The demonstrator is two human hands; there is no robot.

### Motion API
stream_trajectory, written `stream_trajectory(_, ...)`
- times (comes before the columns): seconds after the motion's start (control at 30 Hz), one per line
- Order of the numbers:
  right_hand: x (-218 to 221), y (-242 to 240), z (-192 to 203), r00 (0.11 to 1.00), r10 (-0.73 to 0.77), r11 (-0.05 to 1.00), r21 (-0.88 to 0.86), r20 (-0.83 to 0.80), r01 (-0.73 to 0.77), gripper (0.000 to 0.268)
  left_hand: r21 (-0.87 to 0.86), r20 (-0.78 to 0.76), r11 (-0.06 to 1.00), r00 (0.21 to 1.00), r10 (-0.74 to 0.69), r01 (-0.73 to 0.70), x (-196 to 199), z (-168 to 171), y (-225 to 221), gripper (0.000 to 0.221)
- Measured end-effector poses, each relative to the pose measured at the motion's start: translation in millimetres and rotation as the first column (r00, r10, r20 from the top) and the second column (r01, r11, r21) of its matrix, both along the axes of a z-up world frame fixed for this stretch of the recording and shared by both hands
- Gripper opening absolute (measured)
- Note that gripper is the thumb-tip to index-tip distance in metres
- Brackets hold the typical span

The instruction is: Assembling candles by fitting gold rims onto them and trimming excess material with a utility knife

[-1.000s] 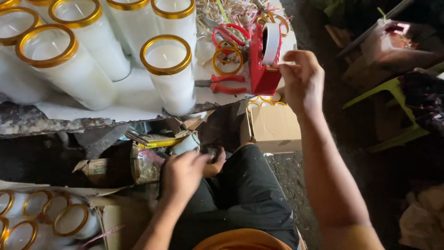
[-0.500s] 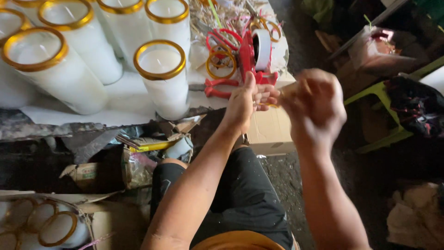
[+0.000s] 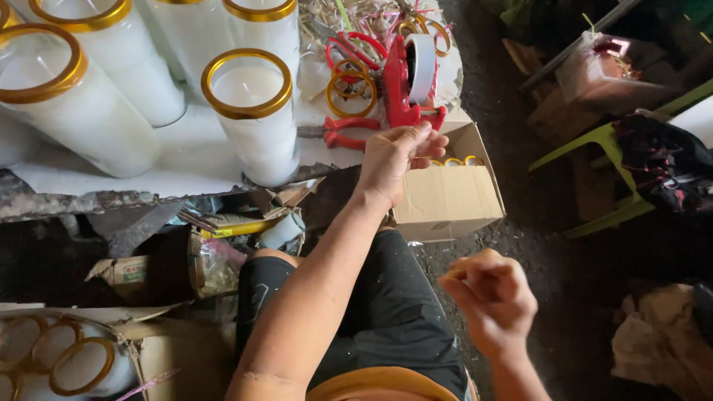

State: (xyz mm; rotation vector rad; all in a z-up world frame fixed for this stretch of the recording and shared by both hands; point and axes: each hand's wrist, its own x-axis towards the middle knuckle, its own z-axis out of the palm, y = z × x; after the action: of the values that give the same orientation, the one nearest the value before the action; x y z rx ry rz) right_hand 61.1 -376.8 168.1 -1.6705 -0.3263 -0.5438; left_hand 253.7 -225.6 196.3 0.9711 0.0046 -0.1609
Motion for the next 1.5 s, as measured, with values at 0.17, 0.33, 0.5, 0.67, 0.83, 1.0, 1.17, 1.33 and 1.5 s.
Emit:
stream_trajectory(0.17,13.9,-7.6,-30.9,0.986,0.048,0.985,0.172,-0.159,-0.02,0.037,0.072,0.001,0.985,0.988,0.157,-0.157,-2.7,4.1,-7.3,0.014)
stream_trajectory(0.33,21.9,-36.1,-58.6,0.95,-0.091,0.995,0.018,-0.298,0.101,0.037,0.053,0.089,0.966,0.964,0.249,-0.254,-20.0,-8.6,-2.1,0.022)
stream_trajectory(0.5,56.5,-28.7,2.1,0.98,-0.193,0.865,-0.462,0.056,0.197,0.038,0.144,0.485,0.861,0.794,0.368,-0.487,-104.6,31.4,68.5,0.014)
stream_trajectory(0.67,98.2,11.3,81.1,0.884,0.166,0.689,-0.693,0.436,0.212,0.025,-0.007,0.524,0.622,0.527,0.669,-0.783,-128.5,38.6,127.7,0.012)
stream_trajectory(0.83,121.4,55.1,120.3,0.803,0.333,0.685,-0.712,0.495,0.156,0.013,-0.273,0.458,0.53,0.376,0.806,-0.803,-104.5,33.6,155.1,0.006)
stream_trajectory(1.0,137.2,62.7,122.3,0.803,0.33,0.667,-0.725,0.496,0.174,0.014,-0.315,0.371,0.53,0.412,0.832,-0.787,-88.0,31.8,160.5,0.007)
stream_trajectory(1.17,146.1,62.3,119.1,0.831,0.28,0.665,-0.721,0.48,0.192,0.015,-0.329,0.396,0.533,0.399,0.827,-0.779,-75.3,31.7,158.3,0.021)
stream_trajectory(1.33,148.9,64.1,121.2,0.849,0.289,0.668,-0.728,0.443,0.153,0.016,-0.279,0.365,0.513,0.404,0.839,-0.812,-65.2,39.8,155.9,0.02)
stream_trajectory(1.5,149.3,67.7,115.9,0.87,0.289,0.705,-0.704,0.399,0.088,0.017,-0.341,0.419,0.481,0.327,0.847,-0.808,-39.4,34.5,166.9,0.019)
